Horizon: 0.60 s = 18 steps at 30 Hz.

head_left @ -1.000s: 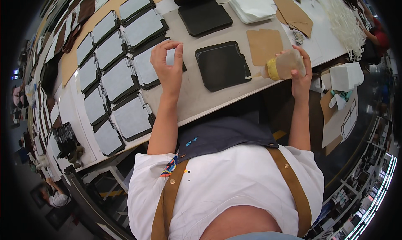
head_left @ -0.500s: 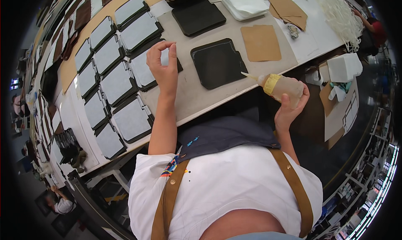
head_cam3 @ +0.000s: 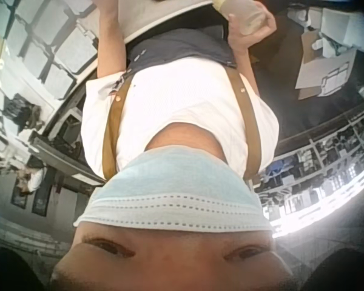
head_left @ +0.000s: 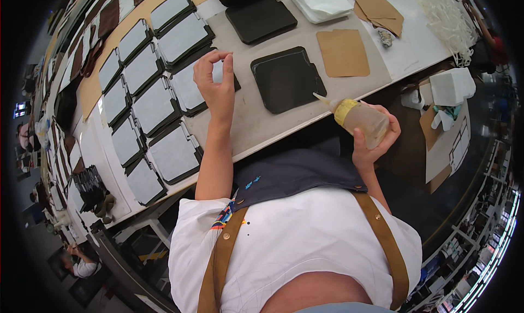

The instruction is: The person repeatedly applies glue to the edges of black rectangular pads using a squeeze bottle, then places a white fabric insert on top and presses it down. The finished units are stacked on the left side of the table. The process is repeated for multiple units throughout the clip.

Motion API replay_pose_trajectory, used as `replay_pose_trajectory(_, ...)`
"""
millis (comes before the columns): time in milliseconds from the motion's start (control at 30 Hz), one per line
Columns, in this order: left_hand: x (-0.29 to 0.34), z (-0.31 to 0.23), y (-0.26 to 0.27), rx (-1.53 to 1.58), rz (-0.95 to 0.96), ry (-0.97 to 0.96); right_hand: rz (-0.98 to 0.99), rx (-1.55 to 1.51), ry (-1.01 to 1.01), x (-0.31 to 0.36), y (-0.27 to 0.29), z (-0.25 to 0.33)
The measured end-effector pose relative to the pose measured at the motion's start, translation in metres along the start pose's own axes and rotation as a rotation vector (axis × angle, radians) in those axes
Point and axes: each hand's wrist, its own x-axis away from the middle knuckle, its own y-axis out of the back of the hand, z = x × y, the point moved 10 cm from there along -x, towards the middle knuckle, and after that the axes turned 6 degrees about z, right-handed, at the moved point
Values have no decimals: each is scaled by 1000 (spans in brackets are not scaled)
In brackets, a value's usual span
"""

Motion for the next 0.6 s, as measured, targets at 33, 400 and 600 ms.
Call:
replay_pose_trajectory(33, 0, 0, 0, -2, -2, -1, 11, -3, 5, 0, -3, 1)
replay_pose_trajectory(400, 1, -1, 3, -35, -10, -28, 152, -78, 73, 9, -45, 6)
replay_pose_trajectory(600, 0, -5, 3, -68, -18, -39, 233, -162, 88, 15, -74, 11)
